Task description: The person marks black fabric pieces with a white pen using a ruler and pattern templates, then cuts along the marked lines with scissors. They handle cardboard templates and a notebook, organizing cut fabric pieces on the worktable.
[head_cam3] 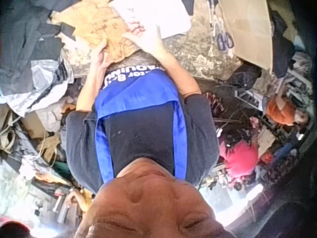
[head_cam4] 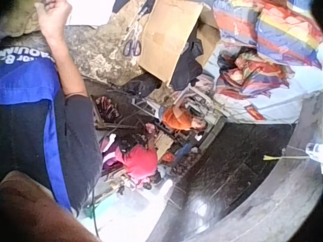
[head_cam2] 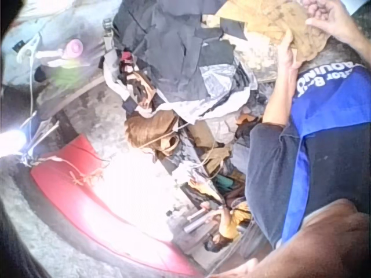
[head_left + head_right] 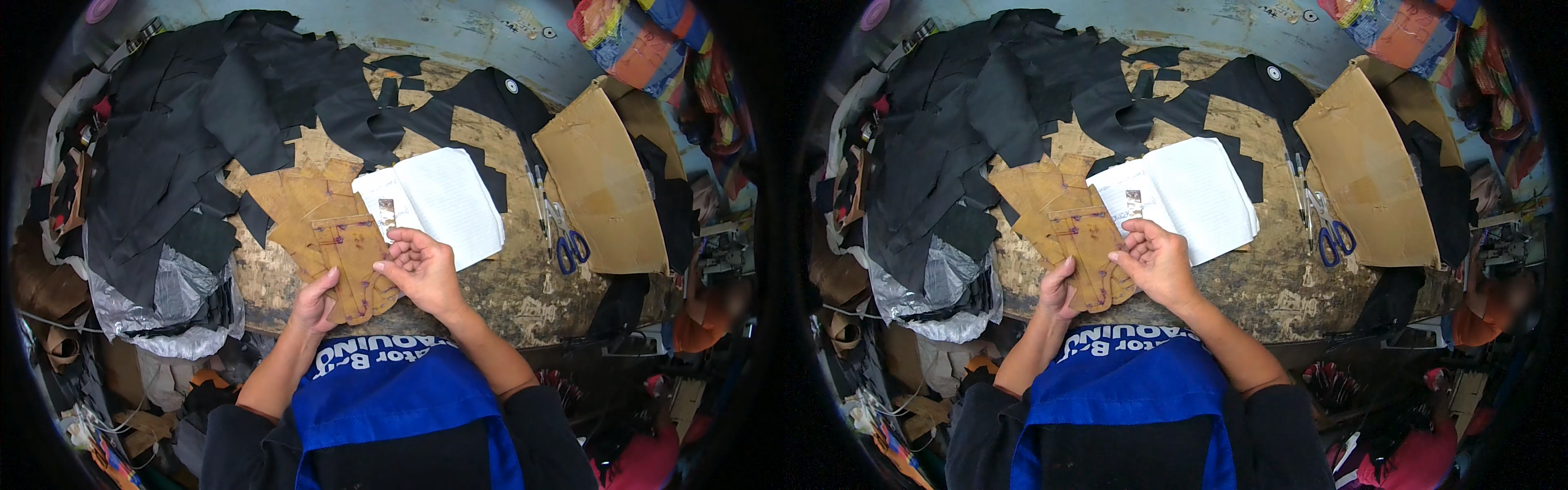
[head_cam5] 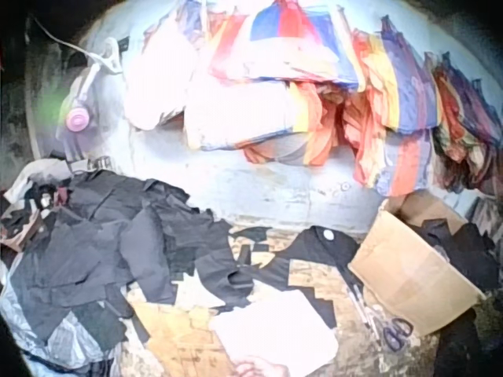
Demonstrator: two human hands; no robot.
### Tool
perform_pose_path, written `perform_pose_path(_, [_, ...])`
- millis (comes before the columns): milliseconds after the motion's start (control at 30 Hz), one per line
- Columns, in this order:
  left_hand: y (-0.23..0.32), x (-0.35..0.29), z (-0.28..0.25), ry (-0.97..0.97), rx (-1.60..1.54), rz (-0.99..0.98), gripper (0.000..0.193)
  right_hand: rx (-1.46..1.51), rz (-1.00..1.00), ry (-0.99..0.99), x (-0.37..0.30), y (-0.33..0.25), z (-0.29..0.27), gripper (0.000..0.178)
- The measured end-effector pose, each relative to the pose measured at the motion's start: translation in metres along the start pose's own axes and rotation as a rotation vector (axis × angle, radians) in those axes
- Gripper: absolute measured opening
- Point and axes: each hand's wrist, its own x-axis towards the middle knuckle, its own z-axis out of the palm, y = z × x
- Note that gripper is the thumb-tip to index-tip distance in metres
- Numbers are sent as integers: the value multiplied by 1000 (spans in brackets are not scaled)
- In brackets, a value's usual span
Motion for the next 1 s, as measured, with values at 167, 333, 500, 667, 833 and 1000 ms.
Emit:
perform_pose_path(167, [6,-1,-7,155,-88,16,54,174,-24,77,13,5,-21,33])
perform_pose_path(333, [17,-8,-14,167,-119,99,50,253,193,91,40,3,-53,31])
perform_pose_path(500, [18,-7,-8,231,-85,166,49,-513,-294,97,25,-1,-24,42])
perform_pose_path(667, [15,-6,-1,184,-131,153,48,-163,-11,-170,9,-1,8,41])
perform_pose_path(833, [11,-8,-1,243,-34,179,48,-123,44,-188,10,3,3,38])
perform_pose_path(1000, [9,-7,-7,244,-10,180,48,-81,30,-202,6,9,4,35])
